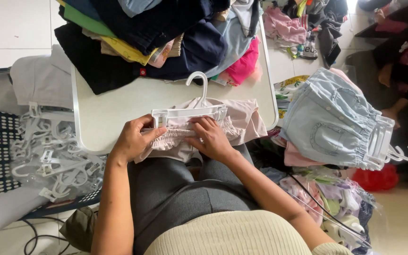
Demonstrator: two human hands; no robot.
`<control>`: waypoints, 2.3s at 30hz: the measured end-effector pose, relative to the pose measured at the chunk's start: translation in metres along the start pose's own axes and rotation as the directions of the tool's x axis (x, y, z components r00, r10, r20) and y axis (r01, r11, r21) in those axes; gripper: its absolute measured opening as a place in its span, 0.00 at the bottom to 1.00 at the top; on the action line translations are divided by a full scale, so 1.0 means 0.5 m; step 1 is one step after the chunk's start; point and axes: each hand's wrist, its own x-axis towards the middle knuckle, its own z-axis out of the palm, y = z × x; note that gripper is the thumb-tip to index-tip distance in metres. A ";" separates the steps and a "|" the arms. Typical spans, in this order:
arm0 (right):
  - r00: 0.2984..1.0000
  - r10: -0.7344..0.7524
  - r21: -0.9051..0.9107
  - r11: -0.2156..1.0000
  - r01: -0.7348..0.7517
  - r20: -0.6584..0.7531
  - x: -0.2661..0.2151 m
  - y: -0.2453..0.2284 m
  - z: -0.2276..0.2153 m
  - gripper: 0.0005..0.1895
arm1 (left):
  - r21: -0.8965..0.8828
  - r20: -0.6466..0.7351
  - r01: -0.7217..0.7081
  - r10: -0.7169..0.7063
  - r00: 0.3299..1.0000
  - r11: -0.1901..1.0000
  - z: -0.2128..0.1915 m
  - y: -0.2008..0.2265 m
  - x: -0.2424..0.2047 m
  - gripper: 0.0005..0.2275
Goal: The person is picking up small garments from a pile, folding them, and then securing them onto plastic hangers.
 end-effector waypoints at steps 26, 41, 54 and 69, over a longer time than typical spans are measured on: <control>0.857 0.450 0.455 0.727 -0.515 0.252 -0.041 0.027 -0.254 0.07 | -0.185 0.007 -0.158 0.162 0.987 0.970 -0.021 -0.006 -0.021 0.07; 0.804 0.531 0.484 0.647 -0.589 0.269 -0.143 0.210 -0.069 0.23 | -0.042 0.071 -0.059 0.062 0.996 0.997 0.022 -0.099 0.036 0.08; 0.865 0.392 0.632 0.594 -0.498 0.313 -0.134 0.223 -0.089 0.25 | 0.670 0.012 -0.462 0.613 0.790 0.581 0.296 -0.136 0.151 0.12; 0.854 0.382 0.666 0.538 -0.517 0.354 -0.140 0.241 -0.091 0.26 | 0.532 0.012 -0.544 0.636 0.771 0.649 0.349 -0.140 0.158 0.10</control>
